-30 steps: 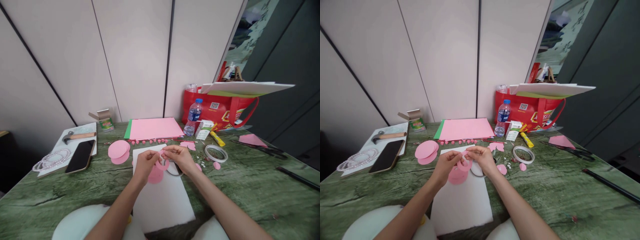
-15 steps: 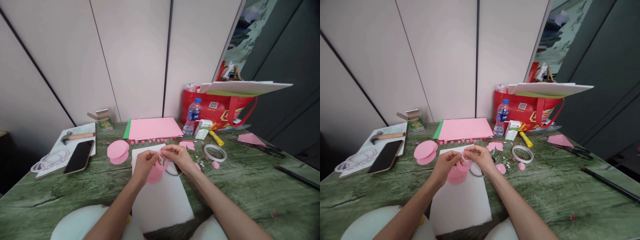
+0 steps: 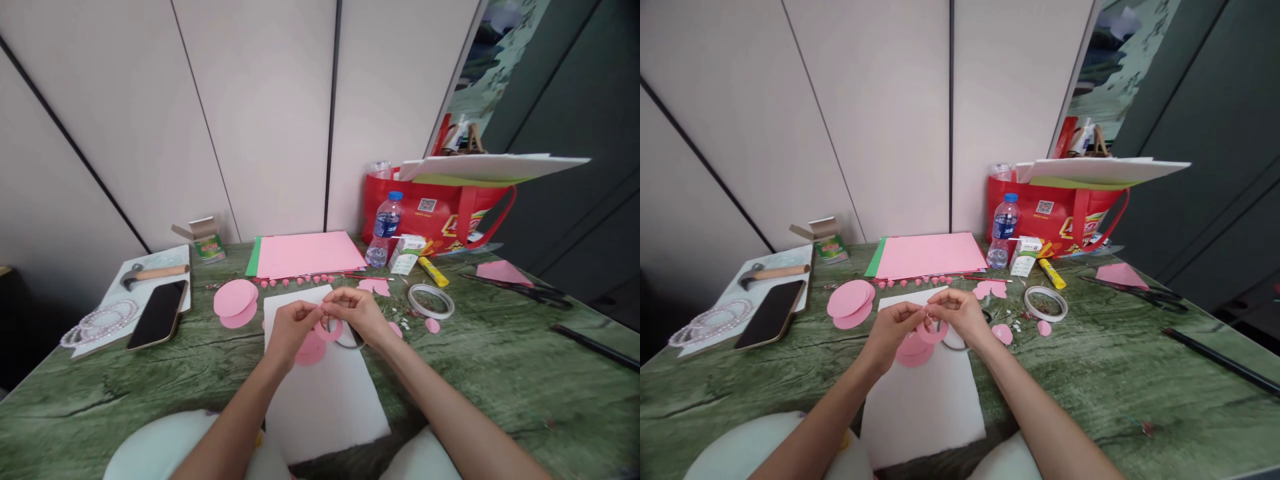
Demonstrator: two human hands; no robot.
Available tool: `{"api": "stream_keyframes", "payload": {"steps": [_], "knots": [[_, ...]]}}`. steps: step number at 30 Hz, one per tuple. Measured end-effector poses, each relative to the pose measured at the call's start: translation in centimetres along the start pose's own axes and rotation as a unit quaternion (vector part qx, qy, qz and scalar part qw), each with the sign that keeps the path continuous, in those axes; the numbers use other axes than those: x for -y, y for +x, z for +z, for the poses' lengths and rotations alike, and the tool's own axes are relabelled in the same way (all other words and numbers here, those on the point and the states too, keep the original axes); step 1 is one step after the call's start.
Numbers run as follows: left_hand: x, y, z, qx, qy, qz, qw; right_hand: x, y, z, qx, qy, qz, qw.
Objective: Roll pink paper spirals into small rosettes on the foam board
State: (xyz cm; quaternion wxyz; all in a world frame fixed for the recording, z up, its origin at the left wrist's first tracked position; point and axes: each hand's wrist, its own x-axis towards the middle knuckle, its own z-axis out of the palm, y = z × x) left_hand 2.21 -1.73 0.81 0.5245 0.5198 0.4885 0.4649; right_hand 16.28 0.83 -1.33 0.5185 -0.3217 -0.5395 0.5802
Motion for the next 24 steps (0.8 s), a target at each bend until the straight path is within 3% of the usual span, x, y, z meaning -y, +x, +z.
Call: {"api": "stream_keyframes", "payload": {"steps": [4,8,17,24], "knots": [[0.16,0.14,-0.14,-0.014,0.000,0.001,1.000,-0.14,0.08,-0.15,-0.024,-0.020,-0.001,1.000],[0.33,0.24,-0.26,-0.034,-0.003,0.001,0.999,-0.35,0.09,-0.40,-0.011,-0.013,0.005,1.000],[0.01,0.00,0.02,-0.003,-0.006,0.001,1.000,0.17,-0.05,0.15,0.001,0.024,-0.013,1.000],[0.51,0.28,-0.36,-0.010,-0.012,0.002,1.000,-0.17,0.02,-0.32,-0.022,0.007,-0.003,1.000]]}}
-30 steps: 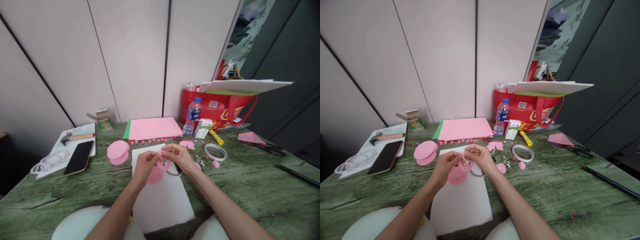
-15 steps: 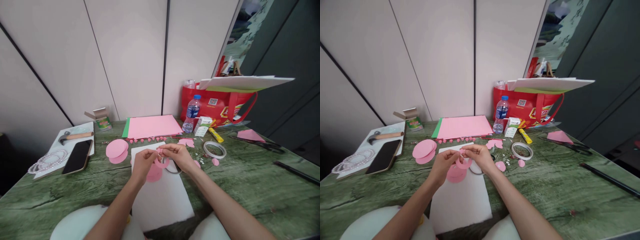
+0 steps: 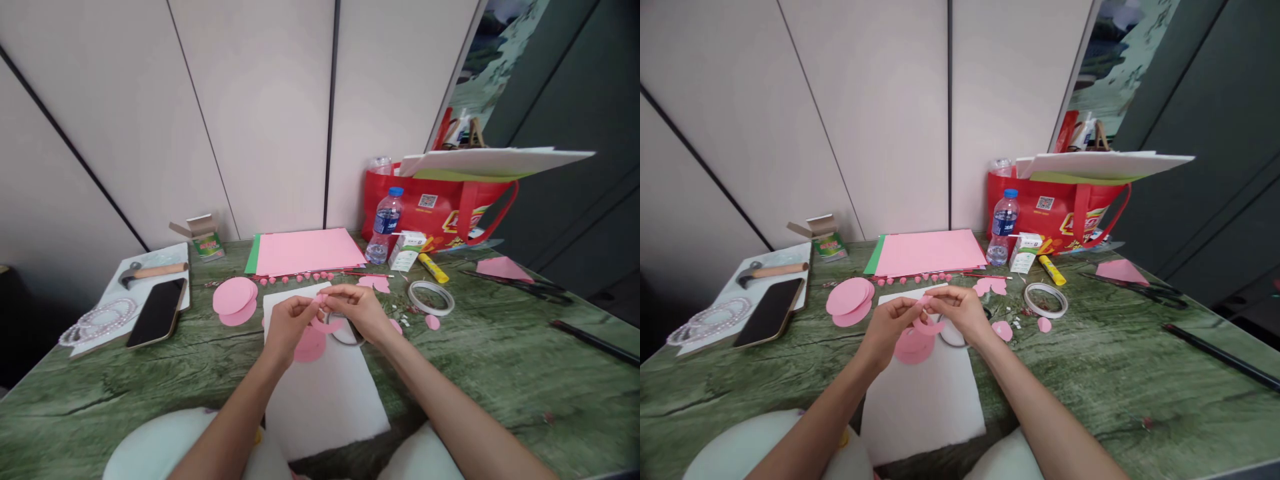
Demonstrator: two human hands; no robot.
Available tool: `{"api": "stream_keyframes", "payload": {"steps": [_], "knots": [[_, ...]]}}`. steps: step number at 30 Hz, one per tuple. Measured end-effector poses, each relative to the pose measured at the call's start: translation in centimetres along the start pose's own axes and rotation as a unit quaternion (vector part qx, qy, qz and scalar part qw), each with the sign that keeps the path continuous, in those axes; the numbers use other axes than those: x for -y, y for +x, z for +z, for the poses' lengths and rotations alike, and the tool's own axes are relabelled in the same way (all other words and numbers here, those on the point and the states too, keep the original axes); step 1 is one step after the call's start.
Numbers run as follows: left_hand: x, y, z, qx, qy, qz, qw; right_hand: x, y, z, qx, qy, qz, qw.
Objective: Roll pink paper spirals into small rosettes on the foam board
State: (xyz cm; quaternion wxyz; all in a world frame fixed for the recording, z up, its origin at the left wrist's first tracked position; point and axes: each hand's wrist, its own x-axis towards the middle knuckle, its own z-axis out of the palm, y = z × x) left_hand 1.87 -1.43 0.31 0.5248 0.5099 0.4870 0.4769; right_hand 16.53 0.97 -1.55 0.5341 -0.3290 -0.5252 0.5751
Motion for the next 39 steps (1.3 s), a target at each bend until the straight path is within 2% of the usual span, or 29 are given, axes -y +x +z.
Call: {"api": "stream_keyframes", "payload": {"steps": [10,19,26,32,36,39], "knots": [[-0.14,-0.06,0.08,0.005,0.016,0.007,1.000,-0.12,0.11,-0.20,-0.002,0.024,0.005,1.000],[-0.33,-0.23,0.11,0.020,0.010,0.012,1.000,0.20,0.05,0.13,-0.017,0.001,-0.010,1.000],[-0.09,-0.04,0.01,-0.006,0.001,0.015,1.000,0.36,-0.05,0.04,-0.015,-0.023,-0.007,1.000],[-0.41,-0.19,0.22,0.009,-0.006,0.010,1.000,0.43,0.01,0.22,-0.017,0.016,-0.004,1.000],[-0.55,-0.26,0.31,0.021,-0.016,0.010,1.000,0.35,0.03,0.15,-0.012,0.001,-0.020,1.000],[-0.50,-0.23,0.24,0.003,-0.032,0.011,0.999,0.25,0.00,-0.07,-0.008,-0.018,-0.022,1.000]]}}
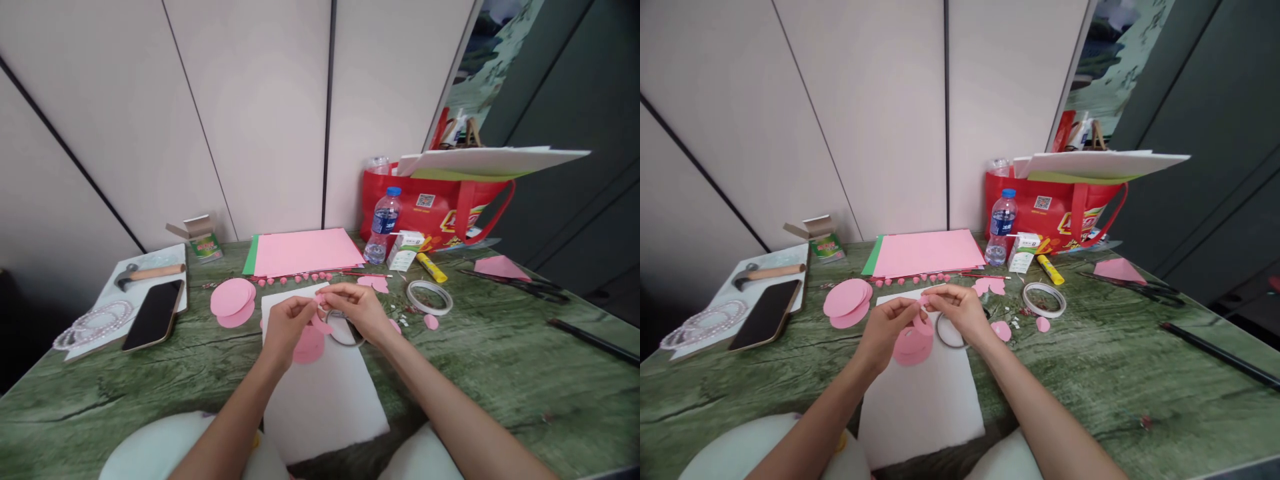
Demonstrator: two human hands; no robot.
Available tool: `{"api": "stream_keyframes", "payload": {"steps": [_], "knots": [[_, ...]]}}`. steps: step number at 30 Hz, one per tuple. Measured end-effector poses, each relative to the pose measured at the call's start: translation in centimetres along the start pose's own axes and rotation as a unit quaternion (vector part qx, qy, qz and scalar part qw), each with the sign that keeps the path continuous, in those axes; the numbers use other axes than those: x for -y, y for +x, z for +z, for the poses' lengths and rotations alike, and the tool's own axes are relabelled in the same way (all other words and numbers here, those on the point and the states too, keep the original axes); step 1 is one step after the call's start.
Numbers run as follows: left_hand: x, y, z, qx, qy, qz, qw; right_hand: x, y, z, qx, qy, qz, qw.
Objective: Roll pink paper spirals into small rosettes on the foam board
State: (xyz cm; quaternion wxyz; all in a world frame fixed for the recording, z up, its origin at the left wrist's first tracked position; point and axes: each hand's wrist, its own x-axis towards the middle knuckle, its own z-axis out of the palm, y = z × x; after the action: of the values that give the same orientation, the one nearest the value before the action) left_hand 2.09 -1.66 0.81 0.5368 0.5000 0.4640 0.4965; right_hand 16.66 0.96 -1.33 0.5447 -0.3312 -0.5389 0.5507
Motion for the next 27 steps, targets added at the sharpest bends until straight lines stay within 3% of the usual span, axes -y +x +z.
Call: {"api": "stream_keyframes", "payload": {"steps": [10,20,27], "knots": [[0.06,-0.07,-0.04,0.005,0.009,-0.002,1.000,0.50,-0.11,0.52,0.020,0.039,0.014,0.999],[0.08,0.06,-0.16,-0.003,-0.013,-0.005,1.000,0.51,-0.16,0.29,0.049,0.010,-0.001,0.999],[0.09,-0.05,-0.14,0.005,0.030,0.004,1.000,0.45,-0.16,0.31,0.029,0.025,0.003,0.999]]}}
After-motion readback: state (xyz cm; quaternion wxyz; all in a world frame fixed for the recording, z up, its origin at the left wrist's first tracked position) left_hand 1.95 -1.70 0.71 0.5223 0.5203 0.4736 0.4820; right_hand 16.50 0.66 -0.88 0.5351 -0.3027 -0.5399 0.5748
